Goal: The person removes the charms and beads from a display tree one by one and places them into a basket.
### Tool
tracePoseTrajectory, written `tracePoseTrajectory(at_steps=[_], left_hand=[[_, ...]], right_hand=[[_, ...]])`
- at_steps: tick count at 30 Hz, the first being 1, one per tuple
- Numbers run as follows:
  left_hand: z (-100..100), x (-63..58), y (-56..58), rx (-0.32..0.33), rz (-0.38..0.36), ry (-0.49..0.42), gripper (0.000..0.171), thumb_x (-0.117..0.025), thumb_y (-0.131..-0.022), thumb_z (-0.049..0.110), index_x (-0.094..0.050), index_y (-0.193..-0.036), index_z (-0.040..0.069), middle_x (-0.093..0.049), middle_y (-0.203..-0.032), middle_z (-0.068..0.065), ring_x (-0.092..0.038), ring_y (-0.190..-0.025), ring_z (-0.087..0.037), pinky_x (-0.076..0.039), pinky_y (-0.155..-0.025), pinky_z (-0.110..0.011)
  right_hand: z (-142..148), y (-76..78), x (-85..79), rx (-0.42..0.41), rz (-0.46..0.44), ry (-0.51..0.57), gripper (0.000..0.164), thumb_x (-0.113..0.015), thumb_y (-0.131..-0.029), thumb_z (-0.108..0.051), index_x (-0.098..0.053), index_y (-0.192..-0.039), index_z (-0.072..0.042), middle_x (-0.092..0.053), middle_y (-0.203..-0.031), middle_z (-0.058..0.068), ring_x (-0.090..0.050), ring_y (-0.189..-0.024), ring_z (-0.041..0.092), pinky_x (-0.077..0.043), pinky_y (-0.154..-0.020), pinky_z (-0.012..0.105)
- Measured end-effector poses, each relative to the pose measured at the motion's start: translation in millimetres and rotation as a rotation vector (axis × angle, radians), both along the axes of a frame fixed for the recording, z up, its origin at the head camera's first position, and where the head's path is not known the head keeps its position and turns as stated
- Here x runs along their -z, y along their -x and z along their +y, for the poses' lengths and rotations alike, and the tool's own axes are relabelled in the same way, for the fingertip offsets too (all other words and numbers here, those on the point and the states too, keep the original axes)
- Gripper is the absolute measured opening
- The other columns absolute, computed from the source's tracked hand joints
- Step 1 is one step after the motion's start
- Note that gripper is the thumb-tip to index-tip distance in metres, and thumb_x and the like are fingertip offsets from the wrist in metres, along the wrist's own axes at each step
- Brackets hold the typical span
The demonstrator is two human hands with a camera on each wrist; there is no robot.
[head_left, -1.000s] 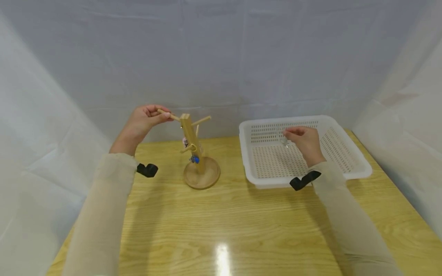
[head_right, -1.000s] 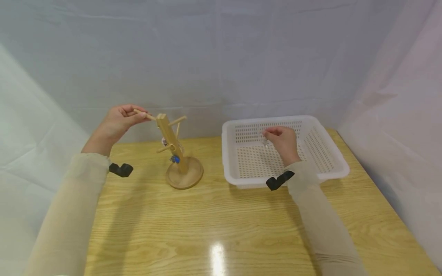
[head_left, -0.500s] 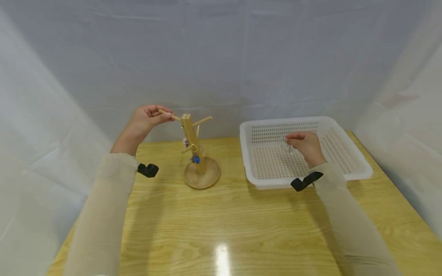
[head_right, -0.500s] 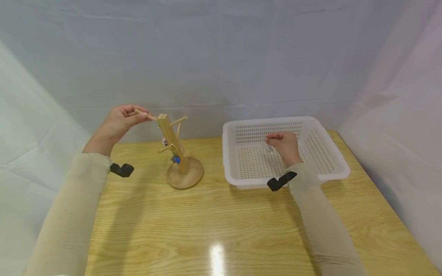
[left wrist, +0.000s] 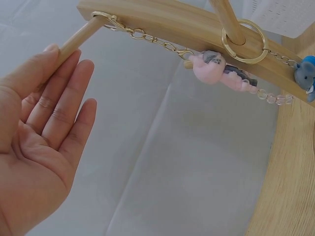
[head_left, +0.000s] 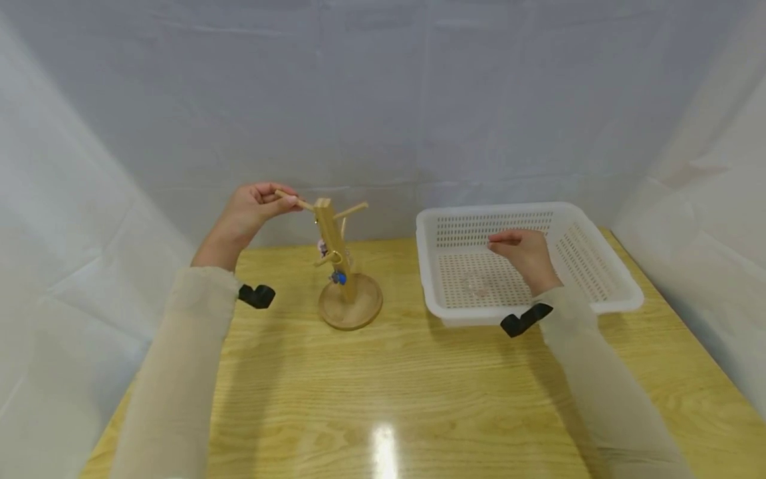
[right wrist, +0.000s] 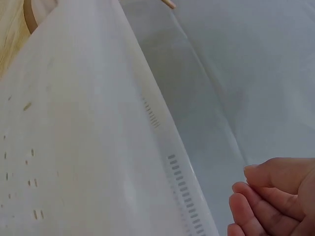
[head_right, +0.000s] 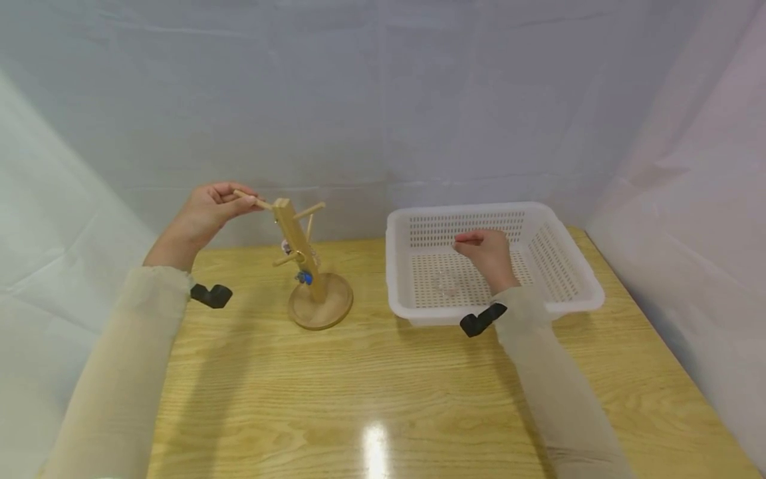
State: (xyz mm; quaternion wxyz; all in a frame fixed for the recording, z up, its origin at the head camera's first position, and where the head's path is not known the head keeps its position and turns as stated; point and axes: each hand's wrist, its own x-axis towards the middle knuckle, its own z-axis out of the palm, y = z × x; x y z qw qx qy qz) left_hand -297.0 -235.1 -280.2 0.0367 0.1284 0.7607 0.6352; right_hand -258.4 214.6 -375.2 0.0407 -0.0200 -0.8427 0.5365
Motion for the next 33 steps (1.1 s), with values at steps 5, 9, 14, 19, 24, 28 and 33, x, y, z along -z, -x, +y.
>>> tracePoseTrajectory(at_steps=[5,9,14,19,24,28,33], left_hand=[[-1.2,1.2,0.8,0.009,0.01,-0.023,0.014,-0.067,-0.087,0.02,-0.069,-0.097,0.01,-0.072,-0.087,0.005,-0.066,-0.091,-0.01,-0.046,-0.095,-0.022],[-1.3,1.6,1.1,0.007,0.01,-0.03,0.015,-0.068,-0.087,0.02,-0.069,-0.098,0.01,-0.072,-0.087,0.004,-0.066,-0.091,-0.01,-0.045,-0.097,-0.024],[-0.6,2.2,0.3,0.004,0.004,-0.026,0.018,-0.067,-0.087,0.02,-0.069,-0.1,0.008,-0.072,-0.089,0.004,-0.066,-0.092,-0.011,-0.046,-0.095,-0.023],[0.1,0.6,-1.4,0.014,0.01,-0.047,0.011,-0.065,-0.089,0.016,-0.069,-0.097,0.009,-0.072,-0.088,0.004,-0.066,-0.09,-0.01,-0.049,-0.089,-0.018],[-1.3,2.0,0.5,0.017,0.017,-0.058,0.01,-0.065,-0.088,0.016,-0.069,-0.095,0.009,-0.072,-0.088,0.004,-0.066,-0.089,-0.01,-0.049,-0.089,-0.018],[-2.2,3.2,1.3,0.013,0.014,-0.055,0.013,-0.066,-0.088,0.018,-0.069,-0.097,0.009,-0.072,-0.089,0.003,-0.066,-0.091,-0.011,-0.049,-0.091,-0.02],[-2.3,3.0,2.0,0.012,0.01,-0.051,0.016,-0.067,-0.087,0.02,-0.068,-0.098,0.008,-0.072,-0.091,0.003,-0.066,-0.091,-0.011,-0.048,-0.092,-0.021]], right_hand=[[-11.2,-2.0,-6.3,-0.024,0.022,-0.004,0.03,-0.067,-0.089,-0.017,-0.066,-0.112,0.001,-0.064,-0.112,0.019,-0.058,-0.104,0.03,-0.047,-0.093,0.044],[-19.9,-3.3,-10.0,-0.054,0.052,-0.011,0.029,-0.067,-0.089,-0.018,-0.067,-0.111,0.0,-0.066,-0.109,0.016,-0.06,-0.098,0.025,-0.049,-0.09,0.041],[-31.4,-7.9,-13.0,-0.088,0.054,0.031,0.028,-0.068,-0.088,-0.02,-0.068,-0.11,-0.002,-0.068,-0.106,0.012,-0.061,-0.093,0.017,-0.05,-0.088,0.036],[-43.3,-14.0,-16.5,-0.145,0.054,0.066,0.029,-0.07,-0.087,-0.023,-0.068,-0.111,-0.006,-0.068,-0.108,0.01,-0.062,-0.097,0.017,-0.05,-0.09,0.036],[-57.1,-17.4,-20.1,-0.192,0.065,0.084,0.029,-0.07,-0.087,-0.024,-0.068,-0.11,-0.006,-0.068,-0.109,0.011,-0.062,-0.096,0.019,-0.05,-0.089,0.036],[-70.2,-21.4,-22.2,-0.232,0.094,0.077,0.025,-0.07,-0.087,-0.02,-0.069,-0.107,-0.004,-0.069,-0.106,0.011,-0.063,-0.091,0.016,-0.051,-0.084,0.033],[-86.9,-26.4,-24.9,-0.28,0.15,0.07,0.023,-0.071,-0.086,-0.016,-0.07,-0.104,-0.001,-0.07,-0.101,0.01,-0.064,-0.084,0.012,-0.052,-0.077,0.027]])
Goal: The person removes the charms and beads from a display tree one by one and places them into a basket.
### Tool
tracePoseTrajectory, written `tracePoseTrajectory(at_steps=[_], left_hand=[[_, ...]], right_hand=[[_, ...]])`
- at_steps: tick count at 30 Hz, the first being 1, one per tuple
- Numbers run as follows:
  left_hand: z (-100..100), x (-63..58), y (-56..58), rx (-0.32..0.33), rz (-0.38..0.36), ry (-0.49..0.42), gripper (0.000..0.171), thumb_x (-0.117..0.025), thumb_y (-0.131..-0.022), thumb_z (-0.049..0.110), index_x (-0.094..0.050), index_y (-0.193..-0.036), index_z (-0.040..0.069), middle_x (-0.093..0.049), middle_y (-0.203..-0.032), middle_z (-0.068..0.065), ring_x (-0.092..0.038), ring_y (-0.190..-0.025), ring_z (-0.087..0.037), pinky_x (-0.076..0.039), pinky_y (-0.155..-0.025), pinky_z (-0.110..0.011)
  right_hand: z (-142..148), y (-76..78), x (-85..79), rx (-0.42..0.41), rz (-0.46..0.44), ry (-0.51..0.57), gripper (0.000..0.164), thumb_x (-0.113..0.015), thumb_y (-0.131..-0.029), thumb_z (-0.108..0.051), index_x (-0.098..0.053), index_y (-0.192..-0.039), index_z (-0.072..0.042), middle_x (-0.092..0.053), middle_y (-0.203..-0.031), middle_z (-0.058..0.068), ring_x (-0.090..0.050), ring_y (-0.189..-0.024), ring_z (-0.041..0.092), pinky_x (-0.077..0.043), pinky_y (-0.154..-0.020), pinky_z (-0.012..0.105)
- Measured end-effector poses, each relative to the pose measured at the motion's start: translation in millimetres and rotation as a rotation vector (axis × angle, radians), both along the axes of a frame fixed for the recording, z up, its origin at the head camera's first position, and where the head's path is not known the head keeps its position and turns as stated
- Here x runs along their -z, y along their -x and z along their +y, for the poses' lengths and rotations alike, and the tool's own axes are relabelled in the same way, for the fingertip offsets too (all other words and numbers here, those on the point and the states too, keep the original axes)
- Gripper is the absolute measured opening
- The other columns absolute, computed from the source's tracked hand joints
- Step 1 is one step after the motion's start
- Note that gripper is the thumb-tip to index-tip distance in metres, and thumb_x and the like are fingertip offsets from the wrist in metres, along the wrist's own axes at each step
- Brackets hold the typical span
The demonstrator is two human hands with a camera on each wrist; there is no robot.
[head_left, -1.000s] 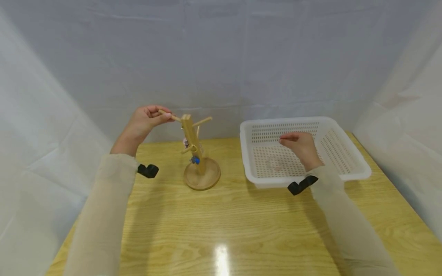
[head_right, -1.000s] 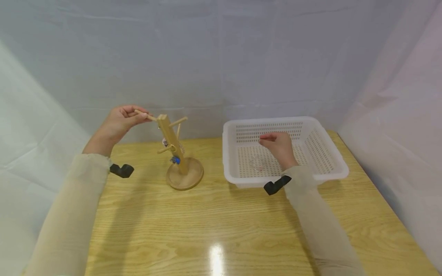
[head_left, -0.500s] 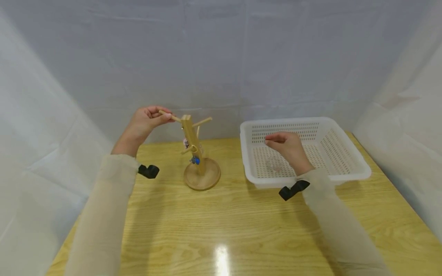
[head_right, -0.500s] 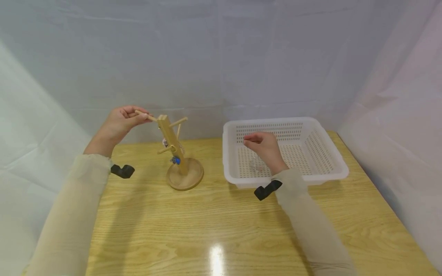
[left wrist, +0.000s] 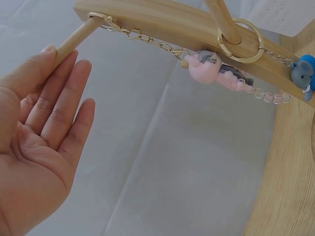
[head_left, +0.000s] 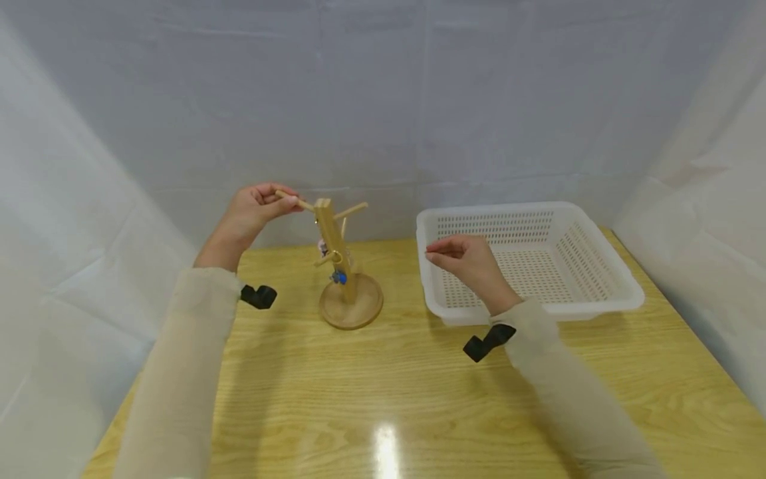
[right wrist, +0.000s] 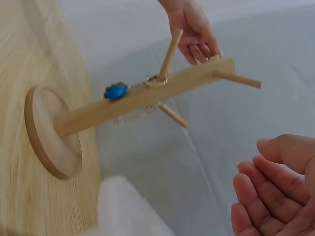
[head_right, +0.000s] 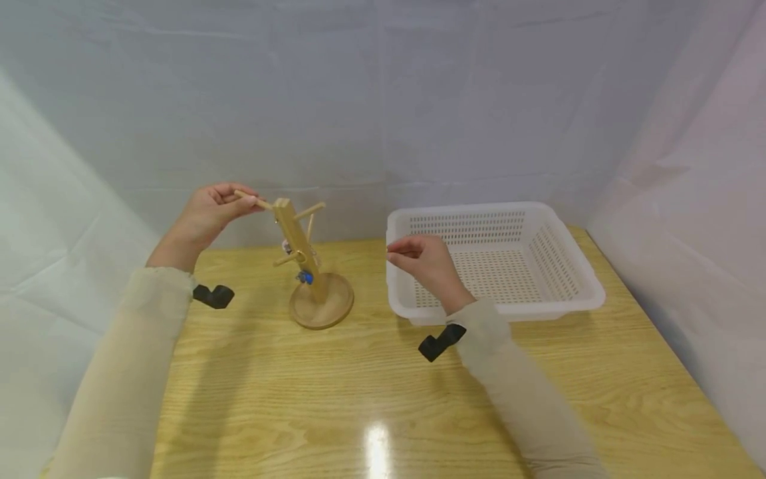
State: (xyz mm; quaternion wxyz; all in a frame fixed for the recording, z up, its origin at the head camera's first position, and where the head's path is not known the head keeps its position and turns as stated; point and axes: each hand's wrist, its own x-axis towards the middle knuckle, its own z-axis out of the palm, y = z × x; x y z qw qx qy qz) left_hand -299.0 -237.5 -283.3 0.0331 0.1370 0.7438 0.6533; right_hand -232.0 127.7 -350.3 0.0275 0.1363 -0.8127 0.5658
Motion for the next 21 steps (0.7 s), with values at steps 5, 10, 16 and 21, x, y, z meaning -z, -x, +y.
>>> tracePoseTrajectory(at_steps=[5,10,16,21], left_hand=[[-1.0,0.0,0.9,0.004,-0.002,-0.009,0.015,-0.066,-0.088,0.019,-0.068,-0.098,0.008,-0.072,-0.091,0.003,-0.066,-0.091,-0.011,-0.048,-0.093,-0.023],[-1.9,-0.7,0.1,0.01,0.003,-0.008,0.012,-0.066,-0.088,0.018,-0.069,-0.097,0.01,-0.072,-0.091,0.004,-0.066,-0.091,-0.011,-0.046,-0.097,-0.028],[-0.5,-0.1,0.8,0.005,-0.001,-0.005,0.014,-0.066,-0.088,0.019,-0.069,-0.098,0.008,-0.072,-0.091,0.003,-0.066,-0.091,-0.011,-0.047,-0.096,-0.027],[1.7,-0.1,1.4,0.007,0.001,0.003,0.015,-0.066,-0.088,0.019,-0.068,-0.098,0.008,-0.072,-0.091,0.003,-0.066,-0.092,-0.011,-0.048,-0.093,-0.023]], right_hand=[[-17.7,-5.3,-2.8,-0.052,0.012,0.029,0.02,-0.07,-0.086,-0.013,-0.071,-0.102,-0.001,-0.071,-0.098,0.011,-0.066,-0.084,0.014,-0.053,-0.077,0.028],[-34.4,-7.5,0.1,-0.101,0.023,0.009,0.017,-0.068,-0.087,-0.011,-0.07,-0.101,-0.001,-0.07,-0.098,0.012,-0.066,-0.085,0.019,-0.055,-0.078,0.032],[-53.1,-9.4,6.7,-0.14,0.07,-0.007,0.017,-0.069,-0.086,-0.008,-0.07,-0.1,0.001,-0.07,-0.096,0.013,-0.067,-0.083,0.02,-0.056,-0.074,0.028],[-65.0,-9.0,14.1,-0.133,0.082,0.021,0.016,-0.07,-0.084,-0.005,-0.07,-0.097,0.004,-0.071,-0.094,0.015,-0.067,-0.08,0.021,-0.056,-0.072,0.026]])
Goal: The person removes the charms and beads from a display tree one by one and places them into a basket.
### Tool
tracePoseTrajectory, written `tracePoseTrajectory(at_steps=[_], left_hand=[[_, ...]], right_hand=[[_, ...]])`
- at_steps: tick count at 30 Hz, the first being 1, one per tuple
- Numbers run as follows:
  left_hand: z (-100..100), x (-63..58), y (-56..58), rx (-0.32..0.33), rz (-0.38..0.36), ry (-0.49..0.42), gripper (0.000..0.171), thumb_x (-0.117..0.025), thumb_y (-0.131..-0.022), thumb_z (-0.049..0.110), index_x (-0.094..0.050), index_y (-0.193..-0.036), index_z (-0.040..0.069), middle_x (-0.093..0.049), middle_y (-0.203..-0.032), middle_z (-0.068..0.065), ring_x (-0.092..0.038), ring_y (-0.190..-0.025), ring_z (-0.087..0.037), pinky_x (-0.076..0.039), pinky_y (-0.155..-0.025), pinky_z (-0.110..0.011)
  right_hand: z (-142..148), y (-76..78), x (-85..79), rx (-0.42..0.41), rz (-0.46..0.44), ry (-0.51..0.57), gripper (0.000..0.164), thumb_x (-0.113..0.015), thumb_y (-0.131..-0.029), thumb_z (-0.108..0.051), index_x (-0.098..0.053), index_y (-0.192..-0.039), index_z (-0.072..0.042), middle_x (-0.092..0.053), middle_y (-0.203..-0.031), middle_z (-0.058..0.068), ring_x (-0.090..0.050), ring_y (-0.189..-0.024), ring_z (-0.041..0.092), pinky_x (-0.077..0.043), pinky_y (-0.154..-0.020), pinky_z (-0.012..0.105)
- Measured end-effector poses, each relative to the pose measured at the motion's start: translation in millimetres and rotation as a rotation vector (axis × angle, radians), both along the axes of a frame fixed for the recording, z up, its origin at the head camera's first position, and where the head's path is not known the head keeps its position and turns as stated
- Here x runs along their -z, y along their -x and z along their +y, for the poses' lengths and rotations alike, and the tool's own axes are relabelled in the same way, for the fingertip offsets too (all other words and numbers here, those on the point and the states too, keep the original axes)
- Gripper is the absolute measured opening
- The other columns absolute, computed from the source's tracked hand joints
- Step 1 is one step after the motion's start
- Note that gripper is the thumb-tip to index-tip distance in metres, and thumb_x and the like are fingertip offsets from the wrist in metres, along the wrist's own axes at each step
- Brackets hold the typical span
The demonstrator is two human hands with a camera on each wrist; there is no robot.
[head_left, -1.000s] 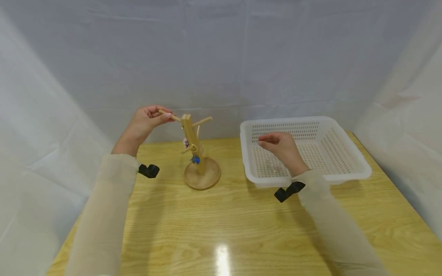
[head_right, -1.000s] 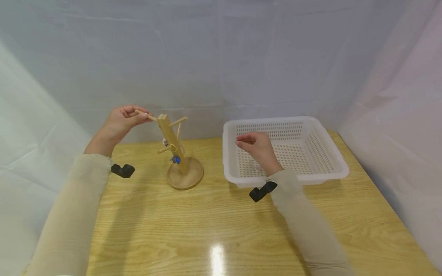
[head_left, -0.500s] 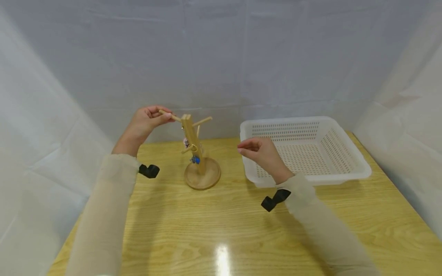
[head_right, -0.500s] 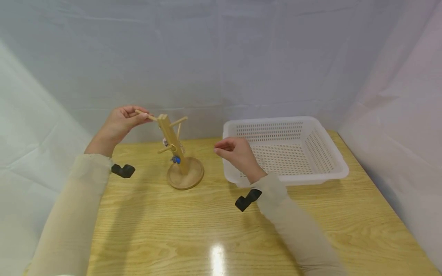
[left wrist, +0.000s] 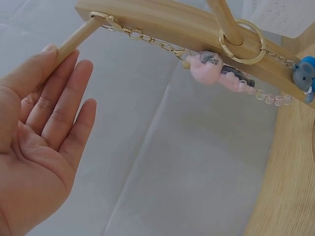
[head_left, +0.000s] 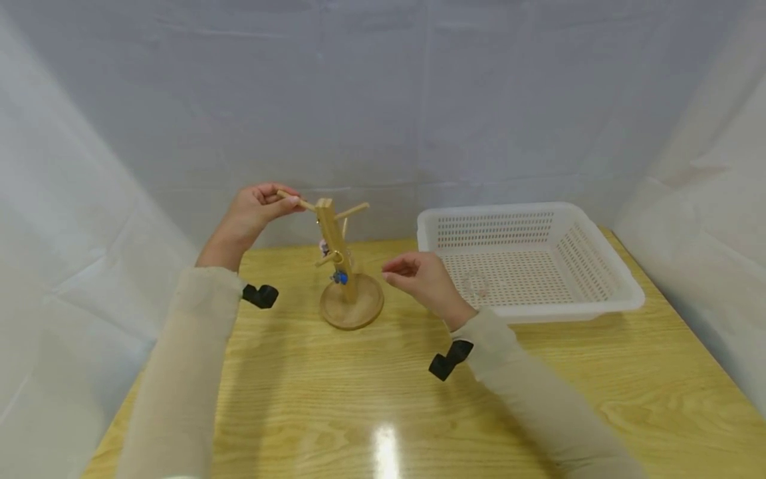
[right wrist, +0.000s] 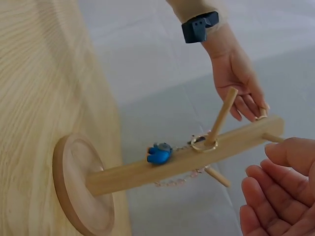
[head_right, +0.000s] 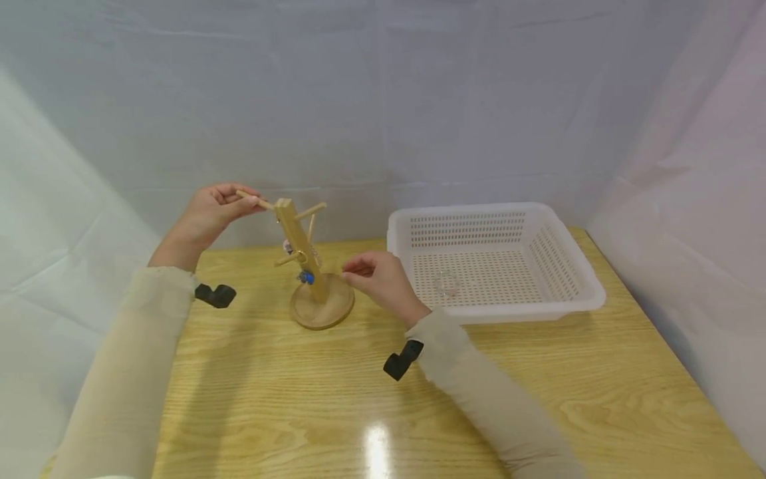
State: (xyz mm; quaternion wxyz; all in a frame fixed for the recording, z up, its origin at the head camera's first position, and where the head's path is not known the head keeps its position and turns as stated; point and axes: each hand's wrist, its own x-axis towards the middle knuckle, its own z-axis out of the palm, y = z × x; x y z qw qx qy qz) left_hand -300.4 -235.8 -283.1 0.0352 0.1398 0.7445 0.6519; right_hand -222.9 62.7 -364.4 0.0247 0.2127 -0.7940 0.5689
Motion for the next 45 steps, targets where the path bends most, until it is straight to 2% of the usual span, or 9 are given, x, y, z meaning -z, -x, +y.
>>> tracePoseTrajectory(at_steps=[7,11,17,27,30,34,35,45], left_hand=[[0.6,0.5,0.7,0.014,0.011,-0.023,0.011,-0.065,-0.089,0.015,-0.068,-0.096,0.008,-0.072,-0.09,0.003,-0.066,-0.09,-0.01,-0.05,-0.091,-0.021],[-1.0,1.5,0.5,0.011,0.015,-0.025,0.011,-0.065,-0.089,0.016,-0.068,-0.096,0.008,-0.072,-0.09,0.003,-0.066,-0.09,-0.01,-0.05,-0.09,-0.02],[-3.3,2.7,0.5,0.004,0.015,-0.026,0.014,-0.066,-0.088,0.018,-0.068,-0.098,0.008,-0.071,-0.091,0.003,-0.066,-0.09,-0.01,-0.05,-0.09,-0.021],[-2.9,3.3,-1.3,0.002,0.032,-0.023,0.015,-0.066,-0.088,0.018,-0.068,-0.097,0.008,-0.071,-0.091,0.003,-0.066,-0.09,-0.01,-0.05,-0.089,-0.021],[-2.8,3.5,-2.1,0.008,0.034,-0.031,0.013,-0.066,-0.088,0.017,-0.068,-0.097,0.008,-0.071,-0.091,0.003,-0.066,-0.09,-0.011,-0.05,-0.09,-0.022],[-3.5,3.4,-3.0,0.018,0.038,-0.042,0.011,-0.065,-0.089,0.016,-0.068,-0.096,0.008,-0.071,-0.09,0.002,-0.066,-0.089,-0.011,-0.05,-0.09,-0.021],[-3.8,3.4,-2.9,0.019,0.038,-0.042,0.011,-0.065,-0.089,0.016,-0.068,-0.096,0.008,-0.071,-0.09,0.002,-0.066,-0.089,-0.011,-0.05,-0.09,-0.021],[-4.1,2.6,-4.0,0.006,0.03,-0.038,0.013,-0.065,-0.088,0.017,-0.068,-0.097,0.007,-0.071,-0.091,0.002,-0.066,-0.091,-0.011,-0.049,-0.092,-0.025]], right_hand=[[-14.6,-1.0,8.4,-0.045,-0.001,-0.009,0.017,-0.07,-0.085,-0.006,-0.069,-0.099,0.004,-0.07,-0.095,0.014,-0.067,-0.083,0.021,-0.056,-0.072,0.026],[-25.2,0.3,15.0,-0.049,-0.023,-0.008,0.017,-0.07,-0.085,-0.006,-0.07,-0.099,0.003,-0.07,-0.095,0.014,-0.067,-0.083,0.02,-0.055,-0.072,0.023],[-41.7,1.0,24.9,-0.038,0.01,0.022,0.015,-0.07,-0.083,-0.003,-0.069,-0.096,0.005,-0.07,-0.093,0.015,-0.067,-0.081,0.022,-0.055,-0.071,0.022],[-60.0,4.9,41.3,0.023,-0.04,0.118,0.019,-0.072,-0.083,-0.006,-0.069,-0.097,0.006,-0.07,-0.093,0.016,-0.067,-0.082,0.024,-0.056,-0.074,0.024],[-61.7,2.9,38.9,0.047,-0.052,0.146,0.02,-0.071,-0.084,-0.007,-0.068,-0.098,0.007,-0.069,-0.095,0.018,-0.067,-0.086,0.028,-0.056,-0.076,0.027],[-66.3,7.5,43.0,0.1,-0.057,0.182,0.02,-0.072,-0.083,-0.005,-0.068,-0.098,0.007,-0.069,-0.096,0.019,-0.066,-0.088,0.029,-0.056,-0.077,0.027],[-68.4,12.1,49.1,0.114,-0.054,0.194,0.02,-0.073,-0.082,-0.006,-0.068,-0.098,0.006,-0.069,-0.095,0.018,-0.066,-0.087,0.027,-0.056,-0.076,0.026],[-82.7,18.2,61.7,0.162,-0.037,0.169,0.017,-0.075,-0.08,-0.007,-0.069,-0.093,0.003,-0.069,-0.09,0.013,-0.065,-0.079,0.02,-0.055,-0.069,0.023]])
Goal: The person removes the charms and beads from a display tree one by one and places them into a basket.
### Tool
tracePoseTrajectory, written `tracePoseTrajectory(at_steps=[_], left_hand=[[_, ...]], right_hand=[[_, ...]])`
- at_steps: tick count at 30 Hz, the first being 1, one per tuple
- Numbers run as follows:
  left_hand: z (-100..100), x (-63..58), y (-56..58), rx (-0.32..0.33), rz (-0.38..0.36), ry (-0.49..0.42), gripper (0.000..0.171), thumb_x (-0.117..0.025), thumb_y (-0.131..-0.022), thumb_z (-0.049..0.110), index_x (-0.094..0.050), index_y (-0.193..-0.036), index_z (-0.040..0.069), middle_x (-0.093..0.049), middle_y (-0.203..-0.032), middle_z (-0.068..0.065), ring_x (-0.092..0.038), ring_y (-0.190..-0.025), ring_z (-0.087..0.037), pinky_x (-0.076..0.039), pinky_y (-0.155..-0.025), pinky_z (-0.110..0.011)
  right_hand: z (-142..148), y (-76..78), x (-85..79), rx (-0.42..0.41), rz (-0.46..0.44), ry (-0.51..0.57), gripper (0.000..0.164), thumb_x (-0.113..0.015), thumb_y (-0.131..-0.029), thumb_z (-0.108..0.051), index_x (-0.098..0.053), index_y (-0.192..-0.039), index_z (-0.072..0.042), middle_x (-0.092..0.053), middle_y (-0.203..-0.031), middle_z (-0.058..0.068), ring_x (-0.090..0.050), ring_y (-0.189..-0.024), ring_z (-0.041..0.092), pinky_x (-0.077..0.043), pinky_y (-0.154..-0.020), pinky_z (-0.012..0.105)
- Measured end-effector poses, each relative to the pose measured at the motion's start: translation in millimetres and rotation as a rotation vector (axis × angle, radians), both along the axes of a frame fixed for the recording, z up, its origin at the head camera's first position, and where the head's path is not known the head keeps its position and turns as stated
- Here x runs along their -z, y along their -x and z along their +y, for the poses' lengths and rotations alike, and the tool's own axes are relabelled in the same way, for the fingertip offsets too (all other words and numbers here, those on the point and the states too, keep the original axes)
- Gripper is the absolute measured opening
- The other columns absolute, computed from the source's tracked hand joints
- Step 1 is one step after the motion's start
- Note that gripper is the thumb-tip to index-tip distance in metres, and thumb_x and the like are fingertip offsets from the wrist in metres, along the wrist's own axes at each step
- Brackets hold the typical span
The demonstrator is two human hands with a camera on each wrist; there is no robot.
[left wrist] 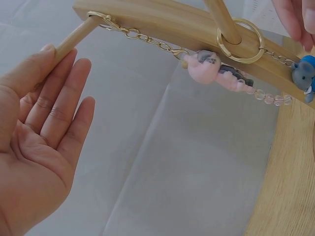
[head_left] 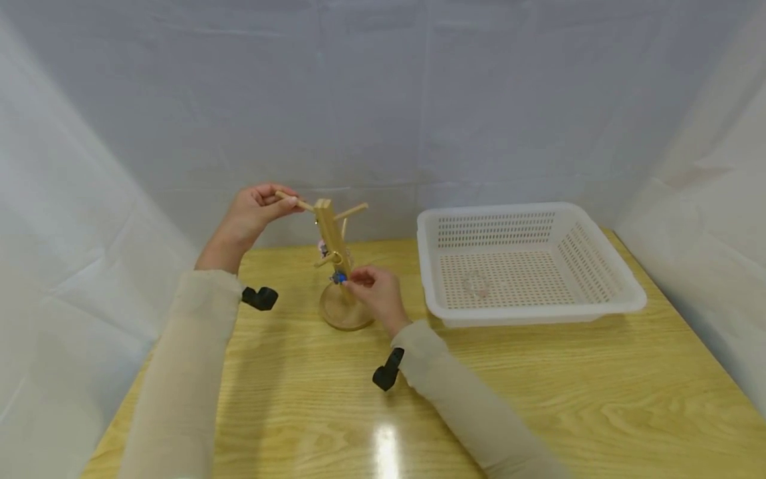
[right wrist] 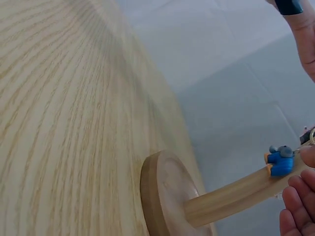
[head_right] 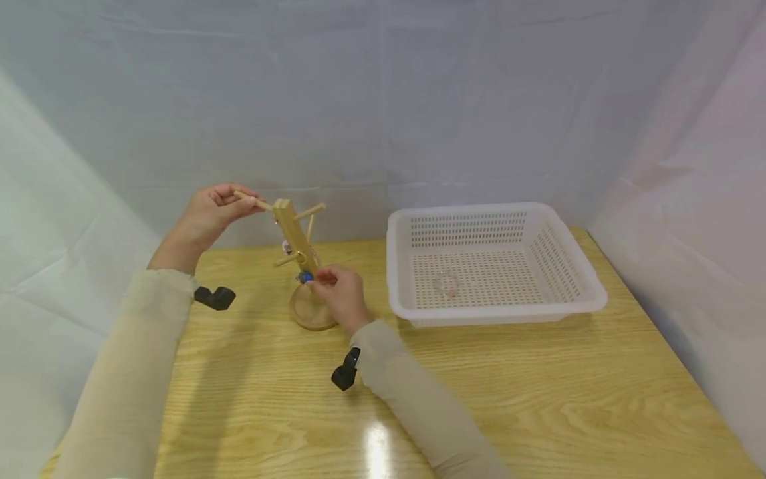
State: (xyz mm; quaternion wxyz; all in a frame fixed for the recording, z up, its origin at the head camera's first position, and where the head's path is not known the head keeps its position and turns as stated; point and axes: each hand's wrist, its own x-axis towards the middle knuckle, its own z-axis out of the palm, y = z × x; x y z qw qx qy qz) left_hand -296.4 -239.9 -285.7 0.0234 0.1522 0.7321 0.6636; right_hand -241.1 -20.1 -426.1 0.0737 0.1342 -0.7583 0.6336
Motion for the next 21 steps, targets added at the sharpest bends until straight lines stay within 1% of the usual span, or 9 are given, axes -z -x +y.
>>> tracePoseTrajectory(at_steps=[4,8,10,15,21], left_hand=[[-0.1,0.3,-0.4,0.001,0.004,0.001,0.012,-0.065,-0.089,0.016,-0.068,-0.097,0.008,-0.072,-0.09,0.002,-0.066,-0.09,-0.011,-0.049,-0.094,-0.027],[-0.3,0.2,-0.7,-0.002,0.004,-0.003,0.012,-0.065,-0.089,0.016,-0.068,-0.097,0.008,-0.072,-0.089,0.002,-0.066,-0.09,-0.011,-0.05,-0.09,-0.022],[-0.3,-0.1,-1.0,-0.006,0.005,0.0,0.012,-0.065,-0.089,0.016,-0.068,-0.097,0.008,-0.071,-0.09,0.002,-0.066,-0.09,-0.011,-0.05,-0.09,-0.021],[0.9,-1.0,-1.4,-0.015,0.004,0.016,0.015,-0.066,-0.088,0.018,-0.068,-0.098,0.007,-0.071,-0.091,0.002,-0.066,-0.091,-0.011,-0.049,-0.092,-0.024],[1.7,-1.8,-2.2,-0.017,-0.003,0.006,0.014,-0.066,-0.088,0.017,-0.068,-0.097,0.007,-0.071,-0.09,0.002,-0.066,-0.09,-0.011,-0.051,-0.088,-0.021]], right_hand=[[-4.8,0.7,4.4,0.025,-0.025,0.029,0.017,-0.075,-0.081,-0.009,-0.069,-0.094,0.0,-0.069,-0.09,0.011,-0.064,-0.079,0.017,-0.054,-0.068,0.022],[-10.9,-0.6,5.2,0.059,-0.024,0.073,0.02,-0.077,-0.079,-0.008,-0.068,-0.094,0.002,-0.069,-0.09,0.014,-0.064,-0.08,0.019,-0.055,-0.07,0.023],[-13.8,-2.2,5.1,0.072,-0.018,0.084,0.022,-0.077,-0.078,-0.007,-0.066,-0.095,0.003,-0.069,-0.091,0.015,-0.064,-0.082,0.021,-0.055,-0.073,0.024],[-18.7,-4.1,7.7,0.105,0.012,0.052,0.024,-0.077,-0.078,-0.007,-0.064,-0.097,0.0,-0.067,-0.096,0.013,-0.063,-0.088,0.023,-0.055,-0.077,0.026],[-22.4,-3.8,10.8,0.143,0.032,0.038,0.026,-0.078,-0.076,-0.006,-0.062,-0.097,0.0,-0.065,-0.095,0.012,-0.062,-0.085,0.022,-0.054,-0.076,0.027]])
